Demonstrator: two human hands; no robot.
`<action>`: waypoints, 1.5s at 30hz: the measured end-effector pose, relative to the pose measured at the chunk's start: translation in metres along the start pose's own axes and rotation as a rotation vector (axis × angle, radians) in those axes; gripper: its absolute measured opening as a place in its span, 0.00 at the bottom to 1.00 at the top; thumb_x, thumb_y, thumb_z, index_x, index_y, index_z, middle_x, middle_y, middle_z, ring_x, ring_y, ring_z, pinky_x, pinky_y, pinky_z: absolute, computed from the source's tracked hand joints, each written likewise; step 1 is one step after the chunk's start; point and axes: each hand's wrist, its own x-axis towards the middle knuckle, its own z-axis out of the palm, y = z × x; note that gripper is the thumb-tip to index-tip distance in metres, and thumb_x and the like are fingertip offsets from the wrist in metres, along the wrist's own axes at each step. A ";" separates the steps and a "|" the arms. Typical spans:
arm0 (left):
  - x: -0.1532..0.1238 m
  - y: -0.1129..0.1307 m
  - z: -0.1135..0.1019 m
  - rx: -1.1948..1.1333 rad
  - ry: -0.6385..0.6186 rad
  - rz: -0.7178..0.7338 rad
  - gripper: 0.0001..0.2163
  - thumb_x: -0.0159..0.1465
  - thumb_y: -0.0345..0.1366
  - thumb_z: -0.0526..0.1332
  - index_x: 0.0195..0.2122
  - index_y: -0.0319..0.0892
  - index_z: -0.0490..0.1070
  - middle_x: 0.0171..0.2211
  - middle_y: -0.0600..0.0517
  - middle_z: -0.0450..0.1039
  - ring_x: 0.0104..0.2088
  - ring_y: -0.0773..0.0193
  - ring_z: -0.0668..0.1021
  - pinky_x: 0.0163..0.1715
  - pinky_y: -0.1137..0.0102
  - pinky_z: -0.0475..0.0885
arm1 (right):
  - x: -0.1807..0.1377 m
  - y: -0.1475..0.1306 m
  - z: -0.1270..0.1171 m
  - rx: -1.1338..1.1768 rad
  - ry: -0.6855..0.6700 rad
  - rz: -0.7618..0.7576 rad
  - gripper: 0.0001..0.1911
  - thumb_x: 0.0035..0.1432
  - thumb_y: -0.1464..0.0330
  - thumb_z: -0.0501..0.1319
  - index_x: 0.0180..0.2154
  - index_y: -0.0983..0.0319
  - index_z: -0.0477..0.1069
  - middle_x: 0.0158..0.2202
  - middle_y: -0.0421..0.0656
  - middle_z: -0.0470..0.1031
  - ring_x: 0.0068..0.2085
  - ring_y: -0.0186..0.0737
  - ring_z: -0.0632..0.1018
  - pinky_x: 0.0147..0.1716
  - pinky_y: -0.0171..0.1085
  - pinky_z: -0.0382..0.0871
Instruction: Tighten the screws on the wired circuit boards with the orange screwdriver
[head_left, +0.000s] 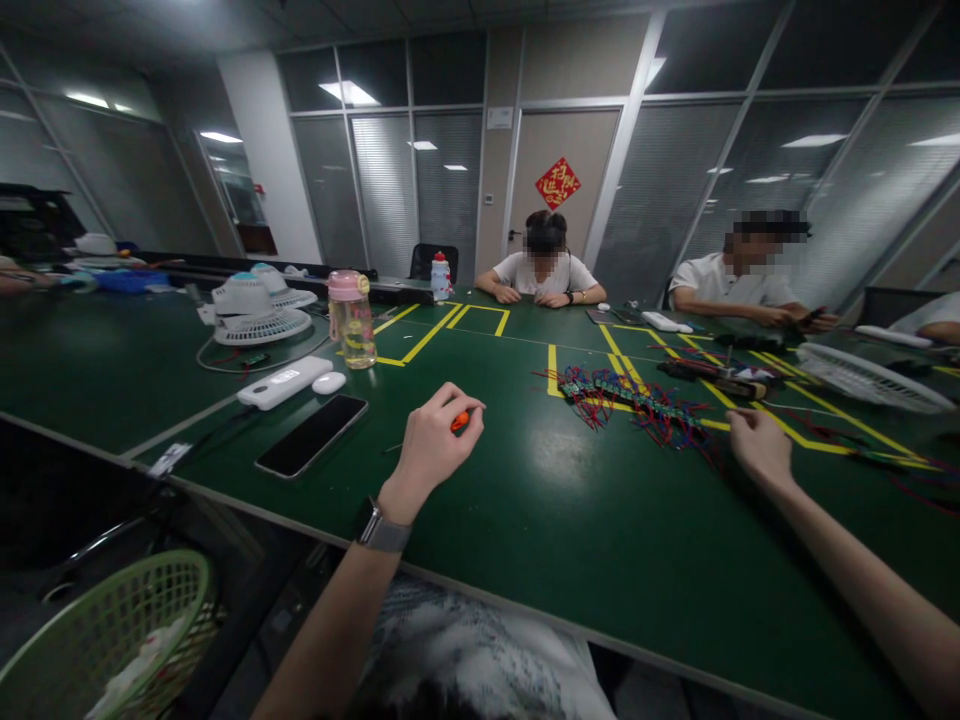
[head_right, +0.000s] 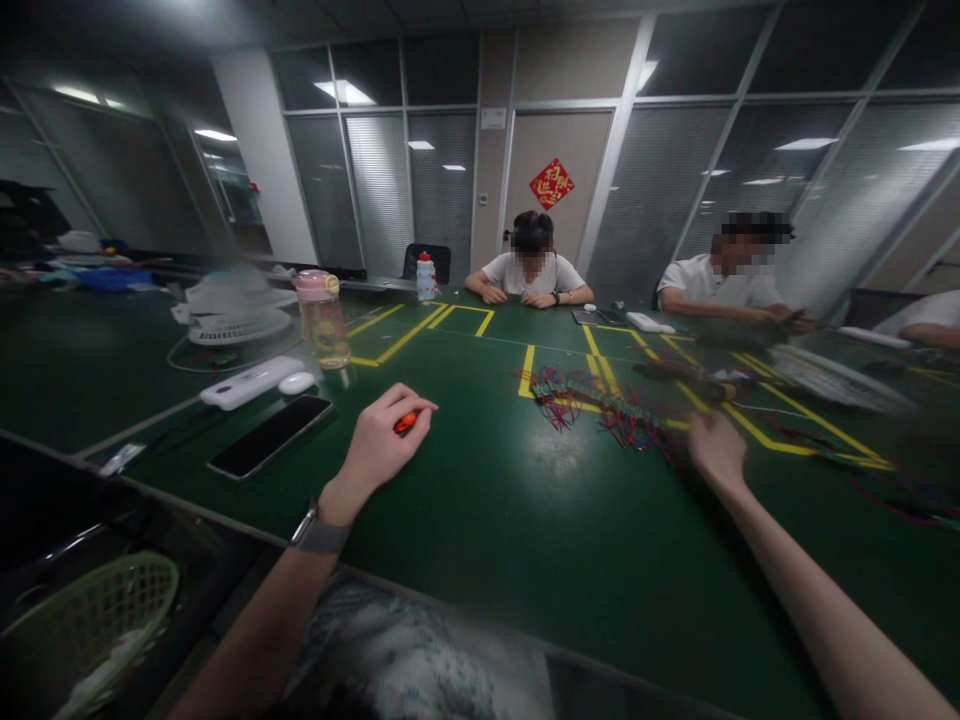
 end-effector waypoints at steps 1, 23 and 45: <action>0.000 0.001 0.000 0.002 -0.005 0.003 0.09 0.65 0.35 0.55 0.36 0.42 0.75 0.35 0.51 0.70 0.32 0.67 0.74 0.34 0.71 0.71 | -0.001 -0.004 -0.001 0.005 0.025 0.002 0.22 0.60 0.68 0.47 0.44 0.74 0.74 0.38 0.60 0.78 0.36 0.50 0.76 0.35 0.41 0.67; -0.001 0.004 -0.002 -0.001 -0.054 -0.026 0.09 0.65 0.35 0.55 0.36 0.42 0.74 0.36 0.51 0.71 0.32 0.67 0.75 0.34 0.71 0.71 | -0.042 -0.155 0.064 -0.112 -0.168 -0.736 0.19 0.60 0.66 0.53 0.48 0.61 0.76 0.53 0.55 0.67 0.51 0.57 0.67 0.47 0.49 0.63; 0.003 0.006 -0.003 -0.027 0.005 -0.007 0.09 0.65 0.35 0.54 0.41 0.42 0.73 0.35 0.50 0.70 0.34 0.65 0.74 0.36 0.70 0.70 | -0.112 -0.168 0.010 0.451 -0.514 -1.130 0.17 0.64 0.66 0.54 0.50 0.62 0.75 0.38 0.49 0.76 0.38 0.41 0.77 0.39 0.38 0.72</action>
